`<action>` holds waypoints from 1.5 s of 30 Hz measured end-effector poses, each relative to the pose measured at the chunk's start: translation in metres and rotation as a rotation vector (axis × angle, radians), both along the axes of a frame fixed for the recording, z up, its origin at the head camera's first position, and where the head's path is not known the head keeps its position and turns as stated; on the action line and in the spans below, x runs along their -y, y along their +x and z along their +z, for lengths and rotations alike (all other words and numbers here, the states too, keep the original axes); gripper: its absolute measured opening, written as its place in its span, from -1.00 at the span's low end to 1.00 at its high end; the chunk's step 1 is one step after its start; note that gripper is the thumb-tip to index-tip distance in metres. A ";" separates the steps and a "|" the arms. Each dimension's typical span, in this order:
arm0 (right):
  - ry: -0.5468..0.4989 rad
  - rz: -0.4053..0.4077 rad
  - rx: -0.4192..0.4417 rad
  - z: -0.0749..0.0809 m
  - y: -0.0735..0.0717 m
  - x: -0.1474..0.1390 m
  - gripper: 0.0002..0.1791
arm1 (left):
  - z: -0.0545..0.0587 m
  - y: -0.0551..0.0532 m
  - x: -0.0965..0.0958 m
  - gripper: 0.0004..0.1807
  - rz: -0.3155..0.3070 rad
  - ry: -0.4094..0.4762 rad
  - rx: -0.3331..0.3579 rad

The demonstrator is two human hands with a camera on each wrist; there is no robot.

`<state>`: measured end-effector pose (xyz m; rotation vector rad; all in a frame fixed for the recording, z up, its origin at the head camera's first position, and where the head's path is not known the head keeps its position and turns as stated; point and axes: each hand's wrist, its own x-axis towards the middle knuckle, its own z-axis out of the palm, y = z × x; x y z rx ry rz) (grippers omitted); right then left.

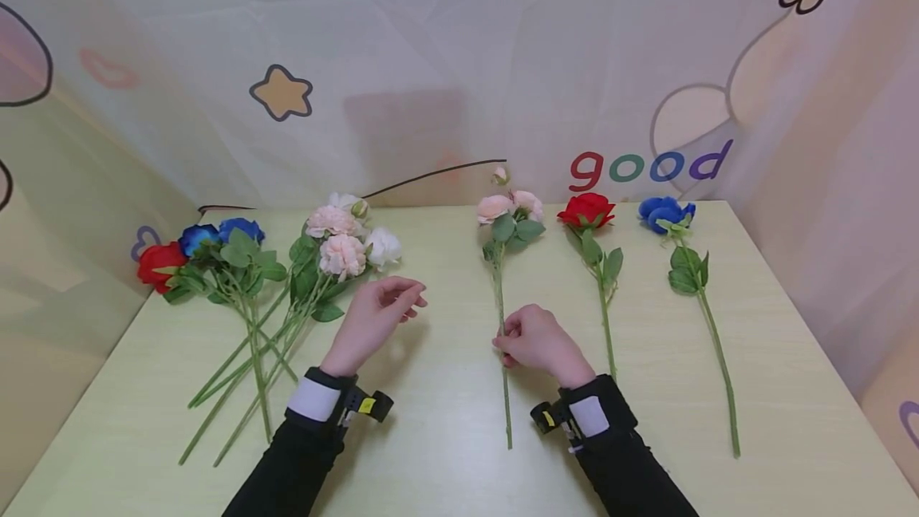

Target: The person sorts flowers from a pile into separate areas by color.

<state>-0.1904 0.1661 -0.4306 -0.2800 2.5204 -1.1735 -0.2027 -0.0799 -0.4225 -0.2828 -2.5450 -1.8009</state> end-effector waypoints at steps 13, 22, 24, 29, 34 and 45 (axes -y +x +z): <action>0.061 -0.079 0.038 -0.005 0.000 0.004 -0.73 | 0.003 0.001 0.001 -0.76 0.006 0.007 -0.007; 0.050 -0.091 0.079 -0.007 0.002 0.010 -0.67 | 0.002 0.000 0.001 -0.78 0.000 -0.008 -0.008; 0.043 -0.088 0.085 -0.007 0.002 0.011 -0.65 | 0.002 0.000 0.002 -0.79 -0.003 -0.007 -0.003; 0.027 -0.085 0.082 -0.006 0.002 0.013 -0.66 | 0.002 0.001 0.001 -0.77 -0.009 0.002 0.009; 0.006 -0.083 0.078 -0.006 0.002 0.012 -0.67 | 0.002 0.000 0.001 -0.74 -0.013 0.016 0.009; -0.123 -0.139 -0.238 0.000 -0.005 0.003 -0.83 | 0.006 0.003 0.000 -0.83 0.078 -0.187 -0.145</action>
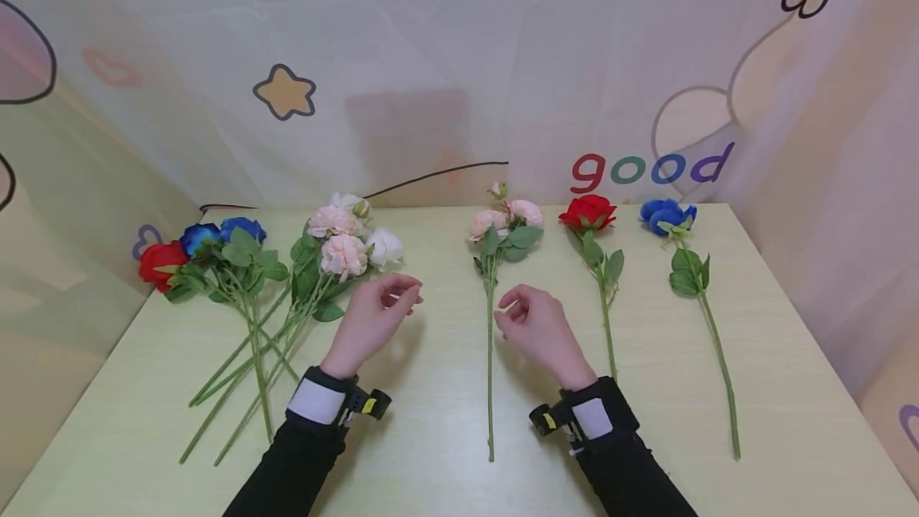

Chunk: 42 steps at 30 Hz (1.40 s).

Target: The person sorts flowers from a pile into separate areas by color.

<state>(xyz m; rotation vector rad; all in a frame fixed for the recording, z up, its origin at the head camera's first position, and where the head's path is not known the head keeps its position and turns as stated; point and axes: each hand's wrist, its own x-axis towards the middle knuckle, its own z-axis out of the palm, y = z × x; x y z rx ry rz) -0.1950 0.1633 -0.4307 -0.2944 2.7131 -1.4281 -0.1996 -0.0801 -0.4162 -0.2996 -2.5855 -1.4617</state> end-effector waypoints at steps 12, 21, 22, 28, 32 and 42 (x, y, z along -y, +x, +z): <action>-0.273 -0.026 0.037 0.008 -0.001 0.007 -0.74 | 0.005 0.002 0.004 -0.83 0.062 -0.112 -0.057; -0.363 0.022 0.094 0.011 0.002 0.027 -0.74 | 0.009 0.010 0.019 -0.84 0.091 -0.112 -0.049; -0.378 0.029 0.098 0.012 0.003 0.030 -0.74 | 0.010 0.012 0.022 -0.84 0.092 -0.113 -0.052; -0.535 0.068 0.179 0.019 0.008 0.049 -0.69 | 0.010 0.020 0.042 -0.84 0.119 -0.163 -0.075; -0.648 0.084 0.244 0.024 0.011 0.066 -0.66 | 0.012 0.023 0.061 -0.82 0.146 -0.221 -0.072; -0.839 0.132 0.373 0.034 0.016 0.109 -0.70 | 0.025 0.040 0.117 -0.76 0.230 -0.382 -0.034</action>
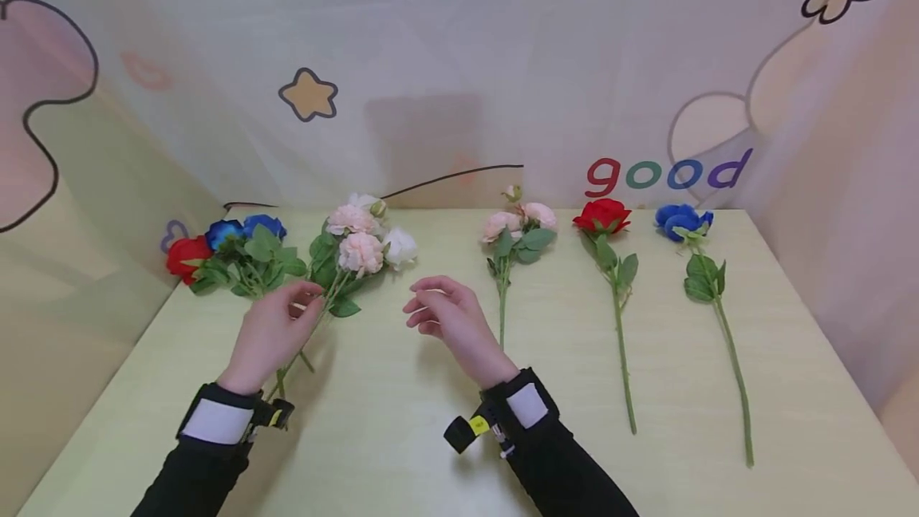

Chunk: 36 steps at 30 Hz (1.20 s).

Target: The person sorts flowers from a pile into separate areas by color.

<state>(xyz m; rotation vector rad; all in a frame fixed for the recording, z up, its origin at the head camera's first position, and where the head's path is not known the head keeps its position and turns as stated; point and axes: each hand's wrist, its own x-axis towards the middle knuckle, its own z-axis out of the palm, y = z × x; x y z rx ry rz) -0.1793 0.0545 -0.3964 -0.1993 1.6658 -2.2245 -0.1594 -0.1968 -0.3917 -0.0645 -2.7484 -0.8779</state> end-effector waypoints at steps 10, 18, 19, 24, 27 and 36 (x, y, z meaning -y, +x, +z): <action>-0.109 0.051 0.135 -0.007 0.002 0.037 -0.71 | -0.001 0.014 0.044 -0.66 0.103 -0.143 0.057; -0.118 0.097 0.181 -0.016 0.006 0.063 -0.67 | -0.010 0.017 0.060 -0.52 0.138 -0.227 0.250; -0.117 0.103 0.177 -0.016 0.006 0.065 -0.67 | -0.011 0.018 0.061 -0.51 0.139 -0.229 0.276; -0.118 0.106 0.165 -0.016 0.009 0.067 -0.75 | -0.019 0.016 0.064 -0.55 0.121 -0.235 0.356; -0.121 0.112 0.157 -0.014 0.009 0.065 -0.74 | -0.022 0.014 0.064 -0.60 0.109 -0.229 0.384; -0.113 0.118 0.149 -0.015 0.008 0.062 -0.69 | -0.029 0.005 0.068 -0.72 0.095 -0.086 0.375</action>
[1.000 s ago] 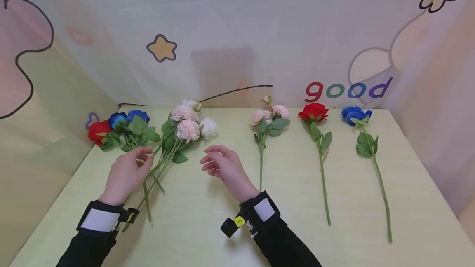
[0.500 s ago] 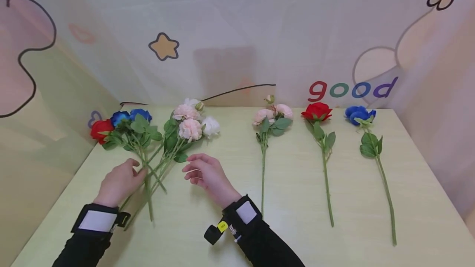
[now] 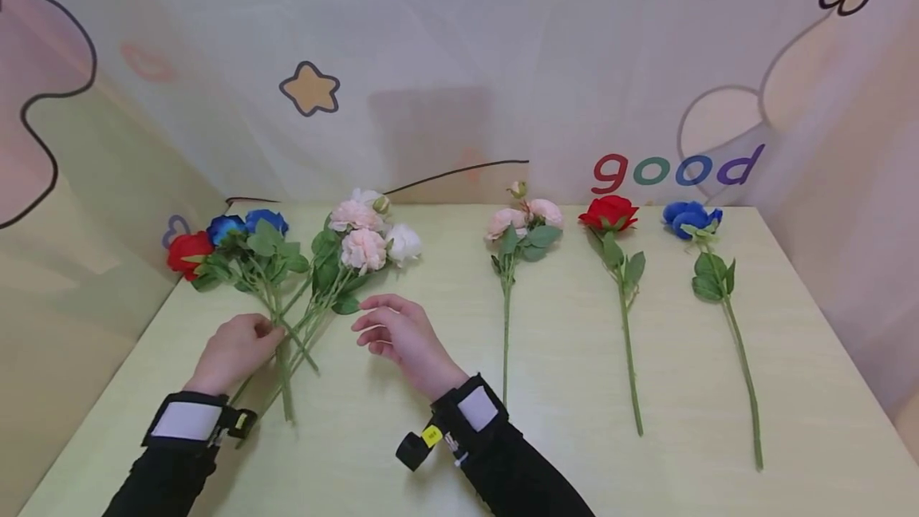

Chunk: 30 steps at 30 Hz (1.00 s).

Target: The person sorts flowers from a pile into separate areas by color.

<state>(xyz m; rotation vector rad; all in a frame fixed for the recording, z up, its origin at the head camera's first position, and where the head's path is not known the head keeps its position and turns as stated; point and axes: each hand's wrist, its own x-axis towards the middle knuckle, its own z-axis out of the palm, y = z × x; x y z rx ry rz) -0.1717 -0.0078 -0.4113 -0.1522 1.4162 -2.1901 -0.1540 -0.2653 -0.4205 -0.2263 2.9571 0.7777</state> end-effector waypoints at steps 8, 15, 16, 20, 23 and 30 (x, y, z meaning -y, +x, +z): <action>0.001 -0.005 -0.001 0.000 0.000 -0.001 -0.79 | 0.001 -0.005 0.010 -0.58 0.077 0.511 0.067; 0.009 -0.003 -0.007 0.002 0.001 -0.003 -0.79 | -0.004 -0.004 0.011 -0.50 0.139 0.849 0.118; 0.012 -0.002 -0.008 0.002 0.001 -0.003 -0.77 | -0.005 -0.003 0.010 -0.51 0.137 0.872 0.105; 0.013 0.000 -0.006 0.002 0.001 -0.003 -0.72 | -0.006 -0.003 0.005 -0.53 0.145 0.891 0.039; 0.013 -0.004 -0.008 0.003 0.001 -0.004 -0.73 | -0.005 -0.002 -0.001 -0.54 0.156 0.856 -0.005; 0.035 -0.003 -0.026 0.003 -0.002 -0.013 -0.76 | 0.002 0.001 -0.014 -0.56 0.123 0.817 -0.080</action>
